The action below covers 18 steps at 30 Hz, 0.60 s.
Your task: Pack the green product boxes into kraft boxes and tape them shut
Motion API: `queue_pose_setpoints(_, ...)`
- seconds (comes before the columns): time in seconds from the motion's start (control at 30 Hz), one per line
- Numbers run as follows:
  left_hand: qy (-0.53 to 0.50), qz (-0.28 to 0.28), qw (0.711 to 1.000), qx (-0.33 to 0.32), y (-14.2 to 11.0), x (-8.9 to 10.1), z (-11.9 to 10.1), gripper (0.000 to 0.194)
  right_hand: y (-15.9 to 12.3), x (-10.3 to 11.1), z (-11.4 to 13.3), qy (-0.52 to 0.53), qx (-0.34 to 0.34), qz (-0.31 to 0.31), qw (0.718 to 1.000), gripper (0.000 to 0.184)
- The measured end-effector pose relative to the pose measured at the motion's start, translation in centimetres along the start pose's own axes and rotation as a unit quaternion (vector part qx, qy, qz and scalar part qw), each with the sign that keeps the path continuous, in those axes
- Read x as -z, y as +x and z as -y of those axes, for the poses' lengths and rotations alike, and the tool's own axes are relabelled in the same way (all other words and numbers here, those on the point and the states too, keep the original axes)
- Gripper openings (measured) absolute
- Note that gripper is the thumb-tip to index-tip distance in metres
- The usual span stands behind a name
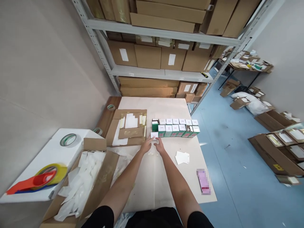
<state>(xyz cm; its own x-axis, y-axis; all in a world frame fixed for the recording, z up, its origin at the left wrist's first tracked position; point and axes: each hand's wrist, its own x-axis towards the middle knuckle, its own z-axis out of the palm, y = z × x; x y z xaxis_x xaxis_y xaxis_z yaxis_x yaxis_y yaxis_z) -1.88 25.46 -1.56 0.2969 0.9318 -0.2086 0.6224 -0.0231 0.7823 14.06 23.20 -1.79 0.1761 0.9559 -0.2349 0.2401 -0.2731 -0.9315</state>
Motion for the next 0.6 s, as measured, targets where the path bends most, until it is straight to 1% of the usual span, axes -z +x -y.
queue_pose_setpoints(0.07,-0.047,-0.006,0.999,0.006,-0.3,-0.3,0.1,0.074,0.8,-0.7,-0.1,0.034,-0.02,0.014,0.999,0.045)
queue_pose_setpoints(0.13,-0.094,-0.02,0.995,0.026,-0.5,-0.5,-0.1,0.072,1.1,-1.0,-0.3,0.053,-0.033,0.031,0.998,0.051)
queue_pose_setpoints(0.23,-0.137,-0.05,0.988,0.041,-1.5,-0.7,-0.6,0.068,0.8,-0.9,-0.8,0.047,-0.03,0.052,0.997,0.059)
queue_pose_setpoints(0.3,-0.153,-0.072,0.985,0.04,-2.6,-1.0,-0.9,0.065,0.1,-0.6,-1.2,0.029,-0.022,0.051,0.998,0.061)
queue_pose_setpoints(0.4,-0.164,-0.089,0.981,0.052,-5.0,-1.9,-1.3,0.058,-2.0,0.0,-2.1,0.001,-0.018,0.029,0.999,0.059)
queue_pose_setpoints(0.5,-0.164,-0.084,0.98,0.073,-8.1,-2.8,-1.5,0.055,-5.2,0.6,-3.2,-0.012,-0.018,0.025,0.999,0.057)
queue_pose_setpoints(0.6,-0.17,-0.072,0.98,0.076,-11.4,-3.5,-1.5,0.055,-8.7,1.2,-4.1,-0.013,-0.02,0.021,0.999,0.057)
